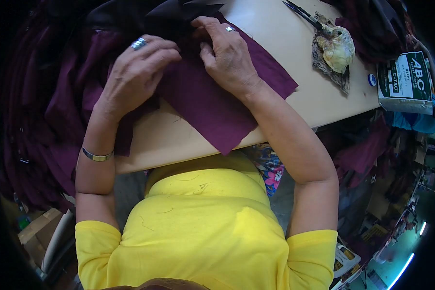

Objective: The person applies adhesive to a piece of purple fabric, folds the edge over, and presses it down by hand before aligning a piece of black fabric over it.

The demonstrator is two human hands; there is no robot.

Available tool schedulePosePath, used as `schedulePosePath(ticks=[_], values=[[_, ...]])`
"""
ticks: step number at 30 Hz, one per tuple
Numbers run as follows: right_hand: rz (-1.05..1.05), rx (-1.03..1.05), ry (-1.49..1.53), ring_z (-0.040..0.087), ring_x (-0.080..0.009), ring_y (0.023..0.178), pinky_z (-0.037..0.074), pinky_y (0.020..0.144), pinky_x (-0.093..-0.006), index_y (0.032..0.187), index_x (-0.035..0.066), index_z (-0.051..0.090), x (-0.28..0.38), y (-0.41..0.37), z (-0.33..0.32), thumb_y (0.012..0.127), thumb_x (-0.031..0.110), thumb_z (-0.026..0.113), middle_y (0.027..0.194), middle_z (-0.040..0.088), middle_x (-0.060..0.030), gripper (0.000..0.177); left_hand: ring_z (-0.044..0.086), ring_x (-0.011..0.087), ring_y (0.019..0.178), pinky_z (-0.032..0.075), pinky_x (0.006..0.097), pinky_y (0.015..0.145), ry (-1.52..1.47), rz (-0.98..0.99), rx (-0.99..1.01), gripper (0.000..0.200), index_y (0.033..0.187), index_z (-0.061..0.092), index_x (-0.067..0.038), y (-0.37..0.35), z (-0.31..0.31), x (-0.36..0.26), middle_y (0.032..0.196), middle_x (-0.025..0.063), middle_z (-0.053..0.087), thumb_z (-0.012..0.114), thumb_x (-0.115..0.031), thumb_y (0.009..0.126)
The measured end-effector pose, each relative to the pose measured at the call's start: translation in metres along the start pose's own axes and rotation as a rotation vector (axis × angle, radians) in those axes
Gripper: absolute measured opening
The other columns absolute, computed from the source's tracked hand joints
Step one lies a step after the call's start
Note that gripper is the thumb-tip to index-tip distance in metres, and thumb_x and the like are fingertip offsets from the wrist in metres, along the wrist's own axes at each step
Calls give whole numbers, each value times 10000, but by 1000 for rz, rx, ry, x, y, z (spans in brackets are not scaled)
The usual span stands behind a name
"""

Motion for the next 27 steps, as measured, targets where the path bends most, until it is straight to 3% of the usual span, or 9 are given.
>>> schedulePosePath(ticks=[2,5,11,15,18,21,27], values=[[1,32,3,617,-289,870,489,781,-372,1115,55,491,1,0,4,754,-41,540,913,651,-108,377,595,216,858,483,319,733,162,30,98,181,902,627,-58,-8,22,7,966,62,613,556,-33,737],[-16,31,-28,615,-298,868,483,791,-376,1096,51,494,1,-1,5,748,-48,533,923,646,-118,364,597,207,822,479,316,710,265,-114,84,200,925,629,-62,-9,21,28,986,63,606,550,-38,743],[-39,68,10,611,-316,881,477,810,-384,1018,40,491,3,0,4,728,-86,499,930,632,-143,316,613,221,810,494,308,751,121,99,-6,225,943,639,-80,11,16,7,983,51,600,546,-29,745],[28,17,86,630,-305,849,497,780,-368,996,43,487,-5,-1,-3,715,-107,481,883,636,-133,319,614,226,857,513,304,723,135,71,101,236,934,641,-121,9,36,31,999,55,597,555,-39,731],[70,31,118,643,-293,823,511,755,-350,973,45,482,-5,-2,-6,713,-110,477,851,640,-128,303,602,248,932,514,328,785,194,135,177,245,980,631,-91,12,42,28,1067,69,581,600,-49,741],[43,48,139,647,-292,823,517,749,-341,941,43,474,-2,-1,-4,717,-104,474,833,641,-135,268,604,223,932,519,322,773,243,281,160,226,952,630,-99,12,41,20,1095,66,568,599,-72,730],[63,38,183,642,-310,847,511,770,-355,968,41,466,-9,-1,-1,715,-103,460,843,643,-147,291,602,215,915,509,307,755,265,373,279,169,876,636,-115,12,44,12,1156,64,534,604,-82,713]])
Point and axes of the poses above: each hand's wrist, its own y-axis towards the middle knuckle, its own z-axis out of the palm, x = y × z, the point moved 10 cm from there along y, towards the middle knuckle
